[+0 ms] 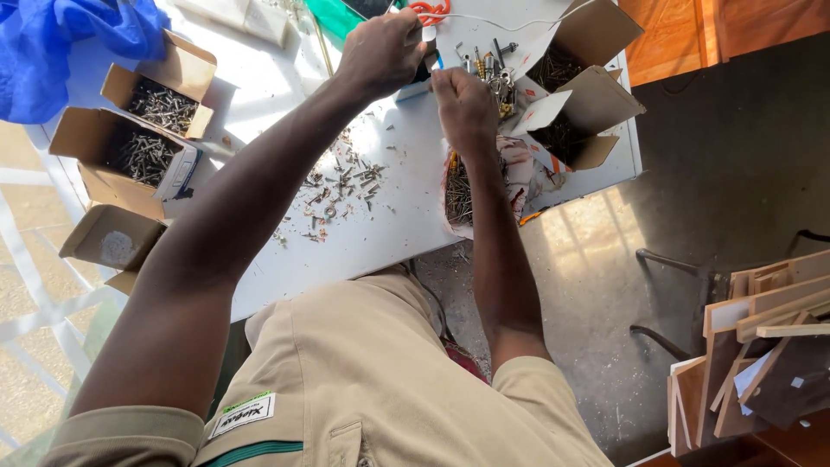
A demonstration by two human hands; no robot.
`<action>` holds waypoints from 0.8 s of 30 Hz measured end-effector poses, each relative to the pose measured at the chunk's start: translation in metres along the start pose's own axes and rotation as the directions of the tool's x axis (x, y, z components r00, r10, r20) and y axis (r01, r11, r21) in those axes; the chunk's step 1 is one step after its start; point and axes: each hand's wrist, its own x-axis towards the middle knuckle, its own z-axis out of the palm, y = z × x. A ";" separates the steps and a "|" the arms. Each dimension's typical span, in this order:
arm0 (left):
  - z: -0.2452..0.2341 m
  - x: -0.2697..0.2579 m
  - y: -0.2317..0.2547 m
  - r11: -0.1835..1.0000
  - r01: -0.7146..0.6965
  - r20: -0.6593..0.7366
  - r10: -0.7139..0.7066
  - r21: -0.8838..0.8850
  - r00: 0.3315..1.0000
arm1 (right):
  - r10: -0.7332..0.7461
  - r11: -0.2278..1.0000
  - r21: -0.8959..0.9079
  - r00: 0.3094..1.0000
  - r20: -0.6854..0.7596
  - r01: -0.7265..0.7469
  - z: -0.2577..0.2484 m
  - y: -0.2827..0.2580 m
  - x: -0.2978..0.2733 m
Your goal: The person sorts a mixed pile of metal fasteners on a white table, picking up individual items and separating them into different cardboard boxes and a paper bag. The person uses both hands to sift through the pile, occasionally picking up a handful of fasteners to inspect them before placing them into a container.
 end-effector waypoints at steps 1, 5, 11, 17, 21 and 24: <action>0.003 0.000 0.000 1.000 0.001 -0.007 -0.001 0.000 1.000 | -0.006 1.000 -0.003 1.000 0.001 0.006 -0.003 -0.002 0.011; 0.016 -0.003 -0.005 0.993 0.110 0.152 -0.117 0.052 0.981 | -0.076 0.963 -0.225 0.952 0.297 0.147 -0.007 -0.006 0.045; 0.010 -0.006 -0.002 0.975 0.221 0.255 -0.212 -0.004 0.943 | -0.046 0.703 -0.564 0.819 0.573 0.434 -0.013 -0.025 0.052; 0.022 -0.012 -0.003 0.974 0.218 0.183 -0.203 -0.066 0.962 | -0.110 0.470 -0.663 0.784 0.611 0.583 -0.025 -0.033 0.048; 0.009 -0.020 0.010 0.974 0.222 0.161 -0.213 -0.040 0.964 | -0.394 0.529 -0.603 0.802 0.450 0.598 -0.040 -0.022 0.042; 0.006 -0.026 0.017 0.965 0.237 0.146 -0.220 -0.111 0.964 | -0.380 0.628 -0.598 0.867 0.322 0.498 -0.045 -0.005 0.036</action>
